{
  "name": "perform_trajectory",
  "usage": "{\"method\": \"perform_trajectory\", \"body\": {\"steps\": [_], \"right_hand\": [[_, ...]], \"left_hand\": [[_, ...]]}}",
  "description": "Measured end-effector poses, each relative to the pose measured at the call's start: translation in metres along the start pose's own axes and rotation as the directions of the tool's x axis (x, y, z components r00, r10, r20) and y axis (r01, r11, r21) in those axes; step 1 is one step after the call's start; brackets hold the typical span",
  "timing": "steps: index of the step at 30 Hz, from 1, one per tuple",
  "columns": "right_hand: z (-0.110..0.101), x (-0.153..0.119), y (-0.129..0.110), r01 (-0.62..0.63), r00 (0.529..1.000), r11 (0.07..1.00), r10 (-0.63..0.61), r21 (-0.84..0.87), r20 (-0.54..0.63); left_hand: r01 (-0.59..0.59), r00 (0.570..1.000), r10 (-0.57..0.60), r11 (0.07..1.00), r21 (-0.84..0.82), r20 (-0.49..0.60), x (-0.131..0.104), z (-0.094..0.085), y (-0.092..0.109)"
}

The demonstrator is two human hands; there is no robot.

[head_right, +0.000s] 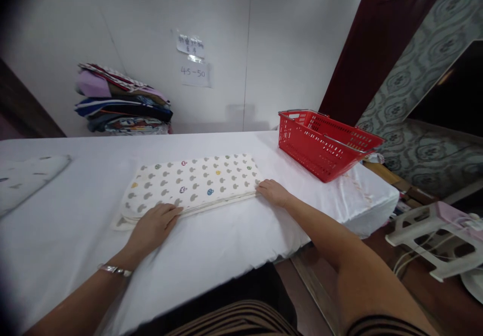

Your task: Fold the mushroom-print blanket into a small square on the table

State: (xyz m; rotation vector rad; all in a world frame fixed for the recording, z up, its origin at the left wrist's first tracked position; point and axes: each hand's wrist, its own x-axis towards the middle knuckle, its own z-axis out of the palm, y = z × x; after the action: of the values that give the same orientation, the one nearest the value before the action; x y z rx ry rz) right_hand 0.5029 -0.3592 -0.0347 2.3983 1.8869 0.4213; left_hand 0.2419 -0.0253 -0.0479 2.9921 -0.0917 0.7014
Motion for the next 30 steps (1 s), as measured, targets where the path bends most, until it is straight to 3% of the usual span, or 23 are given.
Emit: {"method": "perform_trajectory", "body": {"steps": [11,20,26,30], "right_hand": [[0.011,-0.005,0.001,-0.031,0.994,0.999,0.032,0.013,-0.106],[0.016,-0.014,-0.003,-0.149,0.975,0.977,0.171,0.15,-0.144],[0.028,-0.019,-0.008,-0.244,0.927,0.922,0.313,0.3,-0.208],[0.016,-0.018,-0.014,-0.312,0.904,0.862,0.399,0.4,-0.154]], "left_hand": [[-0.012,1.0,0.012,0.998,0.057,0.009,-0.001,0.002,0.001],[0.009,1.0,-0.009,1.0,-0.023,0.006,0.0,-0.001,0.003],[0.012,1.0,-0.013,1.0,-0.012,-0.015,-0.001,-0.005,0.006],[0.007,0.999,-0.007,1.0,0.004,-0.034,-0.002,-0.004,0.006]]}}
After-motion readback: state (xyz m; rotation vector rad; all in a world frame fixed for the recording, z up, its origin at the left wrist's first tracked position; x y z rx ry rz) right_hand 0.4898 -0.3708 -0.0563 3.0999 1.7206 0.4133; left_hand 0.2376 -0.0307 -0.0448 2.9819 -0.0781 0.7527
